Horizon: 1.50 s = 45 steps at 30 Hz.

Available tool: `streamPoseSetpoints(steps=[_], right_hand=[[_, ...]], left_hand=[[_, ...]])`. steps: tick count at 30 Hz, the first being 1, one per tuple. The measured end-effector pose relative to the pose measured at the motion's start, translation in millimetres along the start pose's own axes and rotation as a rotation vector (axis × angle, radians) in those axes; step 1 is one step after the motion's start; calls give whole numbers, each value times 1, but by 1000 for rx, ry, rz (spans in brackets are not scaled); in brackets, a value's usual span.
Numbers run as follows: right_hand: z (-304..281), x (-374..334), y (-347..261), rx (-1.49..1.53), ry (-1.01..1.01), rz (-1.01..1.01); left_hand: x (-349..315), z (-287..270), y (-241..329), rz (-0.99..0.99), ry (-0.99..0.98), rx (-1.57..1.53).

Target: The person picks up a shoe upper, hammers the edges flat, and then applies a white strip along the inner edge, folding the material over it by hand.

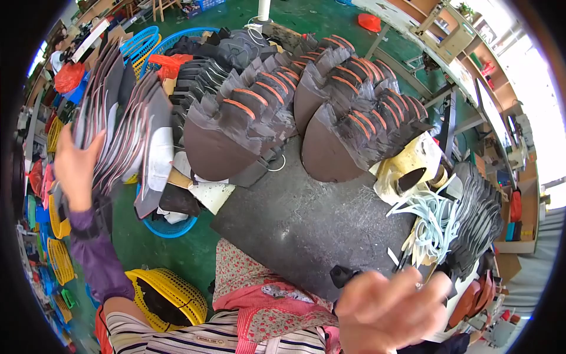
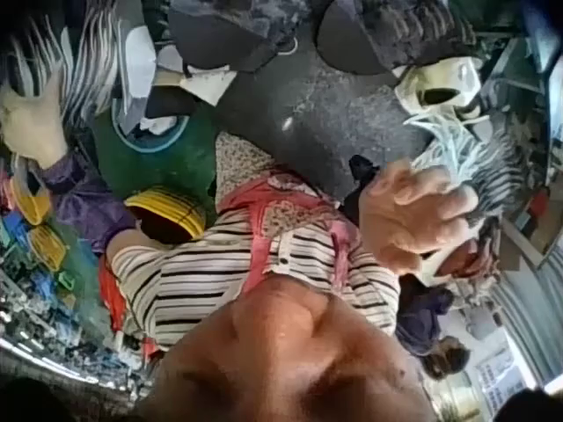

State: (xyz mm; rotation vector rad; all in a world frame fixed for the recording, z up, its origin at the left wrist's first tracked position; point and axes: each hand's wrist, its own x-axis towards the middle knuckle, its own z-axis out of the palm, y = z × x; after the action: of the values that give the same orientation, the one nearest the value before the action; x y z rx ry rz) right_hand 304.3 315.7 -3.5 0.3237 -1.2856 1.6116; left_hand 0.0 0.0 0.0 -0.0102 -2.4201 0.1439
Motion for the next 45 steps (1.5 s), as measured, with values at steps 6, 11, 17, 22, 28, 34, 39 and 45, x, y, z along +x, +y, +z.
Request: streamPoseSetpoints(steps=[6,11,17,22,28,34,39,45], right_hand=[[-20,-8,30,-368,-324,385],[-34,-23,71,-694,-711,276],[-50,-65,114,-854,-951,228],[-34,-79,129,-795,-982,168],[-20,-101,160,-1026,-1025,58],[-41,-96,134,-1042,-962,93],[-59,-97,110,-1139,-934,27],[-82,-102,72,-1207,-1012,104]], left_hand=[[2,-98,-3,318,-13,-328],[-9,-68,90,674,-247,-781],[-84,29,170,757,-361,-1008],[-126,7,151,833,-61,-863],[-200,3,105,984,-596,-758],[-192,-16,119,1089,-679,-1007],[-195,-25,139,1047,-888,-994],[-198,-30,134,1026,-963,-1016]])
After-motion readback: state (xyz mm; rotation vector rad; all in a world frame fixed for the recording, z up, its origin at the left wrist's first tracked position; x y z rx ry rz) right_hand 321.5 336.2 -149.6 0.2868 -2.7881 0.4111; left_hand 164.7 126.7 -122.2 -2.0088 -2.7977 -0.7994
